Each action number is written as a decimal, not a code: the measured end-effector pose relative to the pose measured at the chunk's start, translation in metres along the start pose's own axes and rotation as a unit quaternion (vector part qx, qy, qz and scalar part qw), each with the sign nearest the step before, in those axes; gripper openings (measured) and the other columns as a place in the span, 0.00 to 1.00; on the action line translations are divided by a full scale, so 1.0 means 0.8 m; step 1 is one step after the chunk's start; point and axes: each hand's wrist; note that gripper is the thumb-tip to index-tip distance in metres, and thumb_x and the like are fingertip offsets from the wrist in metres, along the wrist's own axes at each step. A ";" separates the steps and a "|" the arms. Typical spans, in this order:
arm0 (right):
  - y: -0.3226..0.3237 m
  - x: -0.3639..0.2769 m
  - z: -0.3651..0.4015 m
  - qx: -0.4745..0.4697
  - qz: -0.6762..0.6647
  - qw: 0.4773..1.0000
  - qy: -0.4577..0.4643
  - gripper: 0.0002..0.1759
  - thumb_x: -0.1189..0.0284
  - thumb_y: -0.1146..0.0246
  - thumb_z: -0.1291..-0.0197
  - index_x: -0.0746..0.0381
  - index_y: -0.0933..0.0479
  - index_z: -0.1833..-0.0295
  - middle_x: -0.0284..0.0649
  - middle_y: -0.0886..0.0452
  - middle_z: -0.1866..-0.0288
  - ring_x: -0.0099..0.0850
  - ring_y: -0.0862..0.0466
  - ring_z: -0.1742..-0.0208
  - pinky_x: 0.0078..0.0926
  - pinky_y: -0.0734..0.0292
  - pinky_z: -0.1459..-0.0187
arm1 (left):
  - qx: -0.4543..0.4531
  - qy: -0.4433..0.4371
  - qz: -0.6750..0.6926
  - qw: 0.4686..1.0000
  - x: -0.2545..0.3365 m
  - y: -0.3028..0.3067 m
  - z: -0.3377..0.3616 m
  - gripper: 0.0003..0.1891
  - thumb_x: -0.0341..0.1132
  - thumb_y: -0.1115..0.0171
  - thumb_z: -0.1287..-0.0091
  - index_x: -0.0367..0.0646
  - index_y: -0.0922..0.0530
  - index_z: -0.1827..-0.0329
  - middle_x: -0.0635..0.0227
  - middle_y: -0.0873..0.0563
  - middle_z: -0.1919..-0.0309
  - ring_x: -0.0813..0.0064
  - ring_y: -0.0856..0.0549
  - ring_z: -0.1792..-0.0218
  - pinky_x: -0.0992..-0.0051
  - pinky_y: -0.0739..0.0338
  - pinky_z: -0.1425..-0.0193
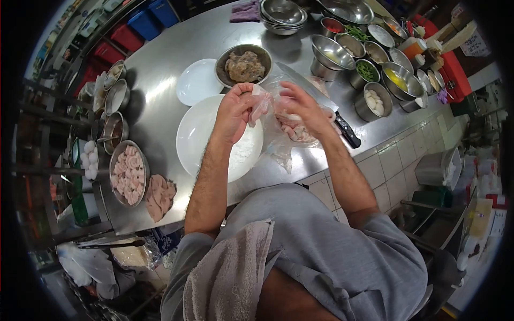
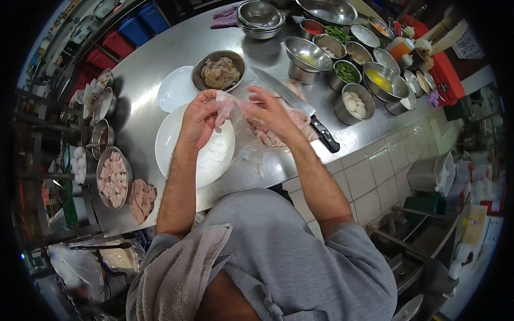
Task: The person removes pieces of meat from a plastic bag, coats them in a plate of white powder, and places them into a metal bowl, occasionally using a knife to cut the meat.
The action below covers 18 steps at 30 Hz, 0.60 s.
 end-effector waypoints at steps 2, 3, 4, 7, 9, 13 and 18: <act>-0.035 -0.002 -0.012 -0.095 0.046 0.994 0.039 0.31 0.63 0.35 0.46 0.60 0.35 0.38 0.39 0.24 0.53 0.29 0.24 0.51 0.27 0.34 0.43 | -0.003 -0.013 -0.008 1.000 0.017 -0.002 0.020 0.12 0.24 0.42 0.40 0.38 0.32 0.54 0.62 0.19 0.64 0.75 0.18 0.66 0.77 0.21 0.65; -0.045 -0.001 -0.021 -0.109 0.047 0.992 0.039 0.31 0.63 0.35 0.46 0.60 0.35 0.38 0.39 0.24 0.53 0.29 0.24 0.51 0.27 0.34 0.43 | -0.010 -0.021 -0.017 1.000 0.024 0.001 0.030 0.13 0.24 0.42 0.40 0.37 0.32 0.54 0.60 0.18 0.63 0.75 0.17 0.66 0.78 0.21 0.65; -0.056 0.001 -0.034 -0.210 -0.020 0.976 0.046 0.33 0.62 0.35 0.47 0.61 0.36 0.37 0.38 0.23 0.55 0.29 0.23 0.54 0.26 0.33 0.45 | 0.003 -0.029 -0.015 0.999 0.031 0.011 0.038 0.13 0.24 0.42 0.40 0.37 0.32 0.54 0.60 0.18 0.63 0.75 0.17 0.66 0.78 0.21 0.65; -0.083 -0.004 -0.058 -0.387 -0.114 0.915 0.011 0.33 0.62 0.35 0.46 0.63 0.36 0.38 0.37 0.22 0.60 0.27 0.22 0.58 0.24 0.32 0.49 | 0.017 -0.042 -0.080 0.996 0.057 0.034 0.070 0.14 0.24 0.42 0.40 0.36 0.33 0.52 0.59 0.18 0.64 0.76 0.18 0.67 0.79 0.23 0.66; -0.102 -0.010 -0.069 -0.457 -0.172 0.870 -0.070 0.27 0.64 0.36 0.44 0.63 0.33 0.41 0.34 0.23 0.64 0.24 0.23 0.64 0.21 0.30 0.58 | 0.046 -0.064 -0.088 0.993 0.066 0.056 0.093 0.14 0.24 0.41 0.40 0.36 0.33 0.52 0.59 0.18 0.65 0.77 0.18 0.68 0.80 0.24 0.67; -0.139 -0.003 -0.098 -0.454 -0.094 0.872 -0.156 0.16 0.72 0.39 0.43 0.62 0.28 0.48 0.31 0.23 0.65 0.20 0.27 0.66 0.17 0.32 0.62 | 0.123 -0.078 -0.131 0.981 0.066 0.097 0.140 0.15 0.24 0.41 0.41 0.37 0.33 0.52 0.61 0.18 0.68 0.79 0.20 0.71 0.82 0.27 0.67; -0.187 -0.002 -0.126 -0.566 0.139 0.801 -0.138 0.22 0.68 0.34 0.48 0.62 0.27 0.47 0.33 0.22 0.57 0.22 0.25 0.58 0.22 0.30 0.54 | 0.181 -0.034 -0.197 0.963 0.062 0.114 0.179 0.15 0.22 0.43 0.42 0.38 0.33 0.52 0.63 0.18 0.70 0.80 0.21 0.72 0.83 0.27 0.67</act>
Point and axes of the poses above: each hand's wrist, its own z-axis away from the middle knuckle, its own y-axis out of the back of the hand, x = y × z
